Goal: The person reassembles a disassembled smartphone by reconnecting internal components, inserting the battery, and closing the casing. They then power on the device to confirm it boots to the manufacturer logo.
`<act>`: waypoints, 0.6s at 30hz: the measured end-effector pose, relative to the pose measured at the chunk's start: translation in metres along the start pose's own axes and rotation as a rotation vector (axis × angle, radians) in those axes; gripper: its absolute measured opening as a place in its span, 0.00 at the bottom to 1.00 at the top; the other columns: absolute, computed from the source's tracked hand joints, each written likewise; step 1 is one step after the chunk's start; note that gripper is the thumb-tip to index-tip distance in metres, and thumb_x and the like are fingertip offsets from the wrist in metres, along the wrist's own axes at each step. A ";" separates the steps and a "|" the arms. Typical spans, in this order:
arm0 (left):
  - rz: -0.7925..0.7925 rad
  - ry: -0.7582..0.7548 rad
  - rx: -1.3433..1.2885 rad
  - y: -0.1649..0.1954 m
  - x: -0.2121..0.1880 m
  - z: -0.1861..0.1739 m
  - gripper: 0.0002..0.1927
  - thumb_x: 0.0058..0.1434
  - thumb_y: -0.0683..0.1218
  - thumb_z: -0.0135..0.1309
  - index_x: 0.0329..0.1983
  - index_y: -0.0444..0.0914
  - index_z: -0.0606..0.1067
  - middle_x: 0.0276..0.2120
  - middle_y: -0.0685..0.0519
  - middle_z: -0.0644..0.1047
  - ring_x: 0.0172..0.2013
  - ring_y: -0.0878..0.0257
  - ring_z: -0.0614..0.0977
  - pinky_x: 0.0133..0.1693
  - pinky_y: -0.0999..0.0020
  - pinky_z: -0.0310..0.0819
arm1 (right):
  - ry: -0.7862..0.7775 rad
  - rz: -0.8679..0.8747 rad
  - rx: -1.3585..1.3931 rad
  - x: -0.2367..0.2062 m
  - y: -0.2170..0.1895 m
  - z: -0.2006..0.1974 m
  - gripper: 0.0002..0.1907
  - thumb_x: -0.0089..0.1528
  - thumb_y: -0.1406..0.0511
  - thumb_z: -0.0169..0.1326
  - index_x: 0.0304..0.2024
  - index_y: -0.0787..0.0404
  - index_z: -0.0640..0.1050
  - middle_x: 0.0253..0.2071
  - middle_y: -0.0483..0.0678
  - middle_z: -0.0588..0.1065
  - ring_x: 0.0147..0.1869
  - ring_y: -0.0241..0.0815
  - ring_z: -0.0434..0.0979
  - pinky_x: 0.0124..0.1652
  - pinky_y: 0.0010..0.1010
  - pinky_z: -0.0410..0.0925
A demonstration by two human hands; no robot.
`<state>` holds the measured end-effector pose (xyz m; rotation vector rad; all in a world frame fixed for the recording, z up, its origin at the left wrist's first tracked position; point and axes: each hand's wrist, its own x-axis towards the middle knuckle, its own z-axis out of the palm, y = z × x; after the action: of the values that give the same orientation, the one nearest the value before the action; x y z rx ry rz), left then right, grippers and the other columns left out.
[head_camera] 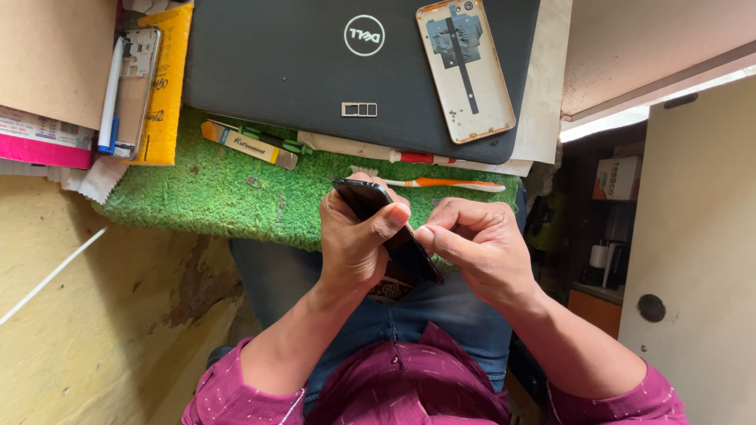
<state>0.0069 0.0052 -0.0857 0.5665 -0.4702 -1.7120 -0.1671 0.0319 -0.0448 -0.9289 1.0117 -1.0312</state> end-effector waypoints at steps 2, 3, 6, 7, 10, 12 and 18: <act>-0.002 0.001 -0.004 0.000 0.000 0.000 0.13 0.56 0.39 0.72 0.35 0.36 0.76 0.32 0.52 0.80 0.32 0.67 0.79 0.37 0.71 0.73 | 0.007 0.010 0.012 0.000 0.000 0.000 0.06 0.64 0.73 0.59 0.30 0.68 0.80 0.30 0.45 0.75 0.34 0.30 0.70 0.34 0.22 0.62; 0.000 0.000 -0.007 0.000 0.000 0.000 0.13 0.56 0.39 0.72 0.35 0.36 0.76 0.32 0.52 0.80 0.33 0.67 0.79 0.37 0.71 0.73 | 0.007 0.008 0.014 0.000 0.000 0.000 0.06 0.64 0.73 0.59 0.30 0.68 0.80 0.30 0.45 0.75 0.34 0.30 0.70 0.34 0.22 0.62; 0.000 0.006 0.000 0.000 0.000 0.000 0.13 0.56 0.39 0.72 0.36 0.36 0.76 0.32 0.52 0.80 0.33 0.67 0.79 0.37 0.71 0.73 | 0.011 0.013 0.014 0.000 0.001 0.000 0.06 0.64 0.73 0.59 0.30 0.68 0.79 0.30 0.44 0.75 0.34 0.30 0.70 0.34 0.22 0.62; -0.002 0.009 0.005 0.000 0.000 0.000 0.12 0.56 0.38 0.71 0.36 0.36 0.77 0.32 0.52 0.80 0.32 0.67 0.78 0.37 0.72 0.73 | 0.015 0.017 0.009 0.000 0.001 0.000 0.06 0.64 0.73 0.59 0.30 0.68 0.79 0.30 0.44 0.75 0.34 0.30 0.70 0.33 0.22 0.62; -0.001 0.014 -0.002 -0.001 0.000 0.000 0.12 0.56 0.38 0.71 0.35 0.36 0.76 0.32 0.53 0.79 0.33 0.68 0.78 0.37 0.72 0.73 | 0.010 0.015 0.012 0.001 0.001 -0.001 0.06 0.64 0.73 0.59 0.30 0.68 0.79 0.30 0.45 0.75 0.34 0.30 0.70 0.33 0.22 0.62; -0.003 0.017 -0.003 -0.001 0.000 0.000 0.12 0.56 0.38 0.71 0.35 0.36 0.76 0.32 0.53 0.79 0.33 0.68 0.79 0.37 0.72 0.74 | 0.008 0.013 0.014 0.001 0.002 -0.001 0.07 0.64 0.73 0.59 0.30 0.68 0.79 0.30 0.45 0.75 0.34 0.30 0.70 0.33 0.22 0.62; -0.005 0.006 -0.013 0.000 0.001 0.000 0.12 0.57 0.37 0.70 0.35 0.36 0.76 0.32 0.54 0.78 0.33 0.68 0.78 0.37 0.73 0.73 | 0.016 0.017 0.021 0.002 0.003 0.000 0.07 0.64 0.73 0.59 0.30 0.68 0.79 0.30 0.45 0.75 0.34 0.30 0.70 0.33 0.22 0.62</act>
<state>0.0064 0.0038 -0.0856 0.5636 -0.4539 -1.7162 -0.1662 0.0304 -0.0478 -0.8950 1.0186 -1.0340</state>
